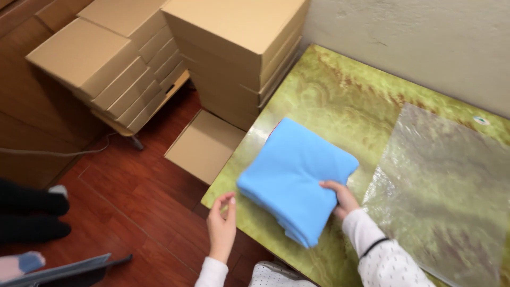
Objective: Ironing a blue jersey, folding it neatly, and placing it into a clear plastic shipping bag.
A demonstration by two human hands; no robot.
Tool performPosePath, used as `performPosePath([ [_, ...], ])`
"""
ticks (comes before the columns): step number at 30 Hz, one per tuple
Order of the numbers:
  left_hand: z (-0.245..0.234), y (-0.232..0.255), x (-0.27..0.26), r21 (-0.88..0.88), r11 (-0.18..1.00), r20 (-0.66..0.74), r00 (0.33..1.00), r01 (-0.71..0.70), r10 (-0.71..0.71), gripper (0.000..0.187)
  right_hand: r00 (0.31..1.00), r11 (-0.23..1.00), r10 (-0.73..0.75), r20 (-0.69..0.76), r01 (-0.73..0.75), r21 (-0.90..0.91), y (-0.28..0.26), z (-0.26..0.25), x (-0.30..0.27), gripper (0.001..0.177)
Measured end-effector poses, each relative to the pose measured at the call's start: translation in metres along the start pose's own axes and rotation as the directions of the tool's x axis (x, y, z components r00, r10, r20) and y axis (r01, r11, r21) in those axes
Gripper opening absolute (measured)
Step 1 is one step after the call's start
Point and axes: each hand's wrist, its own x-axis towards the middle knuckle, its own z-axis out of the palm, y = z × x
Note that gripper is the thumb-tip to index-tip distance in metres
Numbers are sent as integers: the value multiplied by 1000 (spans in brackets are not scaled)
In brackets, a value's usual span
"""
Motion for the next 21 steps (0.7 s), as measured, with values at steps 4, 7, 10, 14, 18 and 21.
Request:
performPosePath([
  [4,42,10,28,17,994,57,992,-111,110,29,962,972,-231,-147,221,-84,7,-46,-61,80],
  [7,103,1,44,30,974,198,957,-224,214,27,935,976,-218,-280,209,-61,6,-94,-94,89],
  [10,172,2,54,42,935,366,876,-352,314,28,910,984,-155,-384,176,21,12,-145,-120,92],
  [14,288,-5,57,-74,849,623,641,-523,449,29,880,962,-177,-441,249,109,50,-246,-138,76],
  [18,382,1,23,-128,668,851,265,-733,454,32,765,933,-155,-625,321,161,100,-344,-169,72],
  [21,420,-15,0,-105,238,958,-33,-966,286,60,715,913,-50,-697,315,259,114,-367,-213,40],
])
